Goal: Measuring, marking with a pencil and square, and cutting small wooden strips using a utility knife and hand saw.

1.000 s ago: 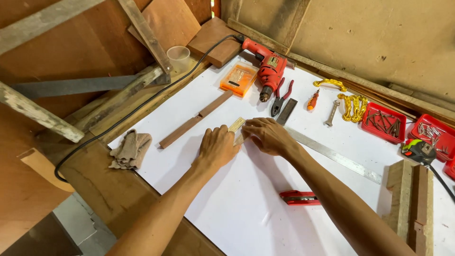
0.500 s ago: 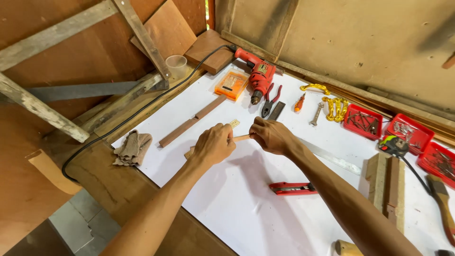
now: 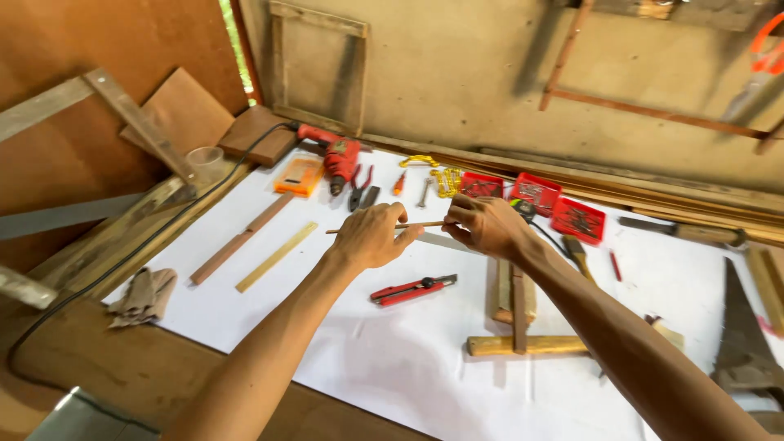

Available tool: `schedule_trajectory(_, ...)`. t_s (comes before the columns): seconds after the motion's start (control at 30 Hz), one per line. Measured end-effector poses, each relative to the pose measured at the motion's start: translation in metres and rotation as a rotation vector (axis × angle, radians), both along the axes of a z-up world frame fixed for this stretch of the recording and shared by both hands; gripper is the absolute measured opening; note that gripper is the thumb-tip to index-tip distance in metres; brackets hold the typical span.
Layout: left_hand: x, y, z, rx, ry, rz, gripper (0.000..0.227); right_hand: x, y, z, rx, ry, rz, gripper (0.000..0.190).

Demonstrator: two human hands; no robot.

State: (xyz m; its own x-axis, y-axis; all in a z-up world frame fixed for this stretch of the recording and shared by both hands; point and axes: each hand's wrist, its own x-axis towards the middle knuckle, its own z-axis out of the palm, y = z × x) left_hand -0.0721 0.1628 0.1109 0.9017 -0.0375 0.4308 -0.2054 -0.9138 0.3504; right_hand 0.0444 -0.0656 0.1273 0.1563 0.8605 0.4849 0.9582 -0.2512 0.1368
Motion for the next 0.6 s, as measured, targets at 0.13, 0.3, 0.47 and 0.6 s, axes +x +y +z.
schedule_trajectory(0.13,0.015,-0.061,0.032,0.03,0.157,-0.099,0.049,-0.002,-0.067,0.008,0.029,-0.096,-0.04,0.013)
schedule_trajectory(0.3,0.04,-0.116,0.038,0.071,0.026,-0.229,0.053,-0.016,-0.129,0.016,0.069,-0.096,-0.112,0.014)
schedule_trajectory(0.47,0.052,-0.147,0.037,0.043,0.097,-0.244,0.054,-0.015,-0.161,0.004,0.096,-0.077,-0.146,0.017)
schedule_trajectory(0.6,0.056,-0.154,0.02,0.04,0.212,-0.189,0.055,-0.014,-0.165,-0.017,0.098,0.072,-0.175,0.017)
